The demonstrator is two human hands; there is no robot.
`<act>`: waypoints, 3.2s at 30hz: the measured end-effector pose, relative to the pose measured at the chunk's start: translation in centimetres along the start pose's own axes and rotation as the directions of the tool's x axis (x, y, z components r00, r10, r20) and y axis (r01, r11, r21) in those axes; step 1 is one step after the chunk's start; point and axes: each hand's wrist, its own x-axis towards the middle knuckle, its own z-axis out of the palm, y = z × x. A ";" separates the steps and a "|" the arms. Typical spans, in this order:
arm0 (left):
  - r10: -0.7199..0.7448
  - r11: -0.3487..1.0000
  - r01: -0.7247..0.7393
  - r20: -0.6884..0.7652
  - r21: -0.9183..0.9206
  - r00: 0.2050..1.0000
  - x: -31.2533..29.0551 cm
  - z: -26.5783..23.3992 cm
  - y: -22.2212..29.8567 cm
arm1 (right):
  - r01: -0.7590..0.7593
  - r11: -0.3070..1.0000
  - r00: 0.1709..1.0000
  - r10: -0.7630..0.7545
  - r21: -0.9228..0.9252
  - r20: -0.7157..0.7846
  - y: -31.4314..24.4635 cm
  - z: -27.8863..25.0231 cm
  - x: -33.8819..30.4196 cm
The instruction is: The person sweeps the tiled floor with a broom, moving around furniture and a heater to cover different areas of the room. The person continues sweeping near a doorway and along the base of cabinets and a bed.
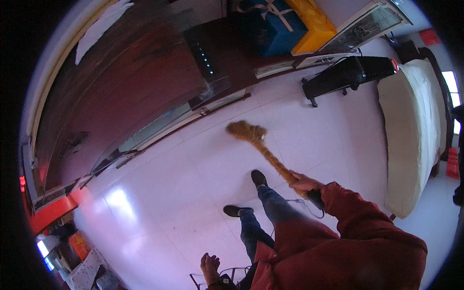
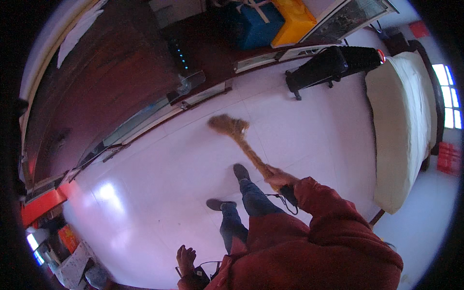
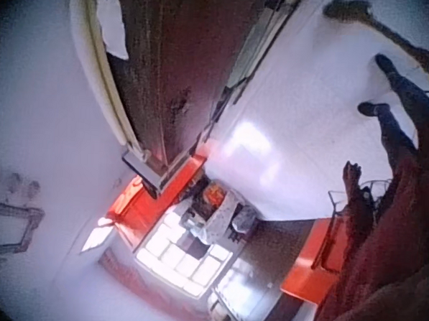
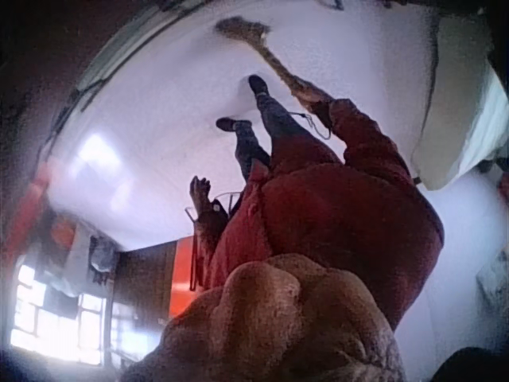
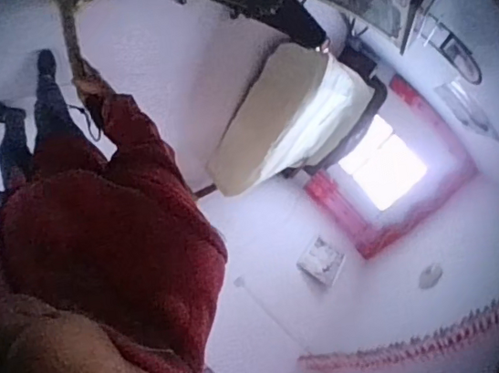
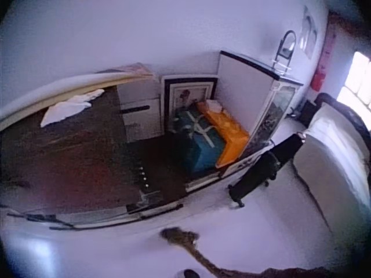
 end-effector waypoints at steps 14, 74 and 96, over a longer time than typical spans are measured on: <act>-0.007 0.985 -0.001 -0.045 -0.174 0.999 -0.7 -5.6 -3.2 | -0.203 0.846 0.979 0.165 0.494 0.120 -7.1 3.0 -2.3; -0.370 0.676 0.022 -0.314 -0.737 0.874 -3.2 -12.5 -7.9 | -0.153 0.976 0.976 0.126 0.153 0.177 -31.6 39.0 15.7; -0.405 0.563 -0.056 -0.334 -0.825 0.851 -1.4 -13.5 -7.9 | -0.286 0.958 0.859 0.255 0.003 0.443 -34.6 27.1 15.4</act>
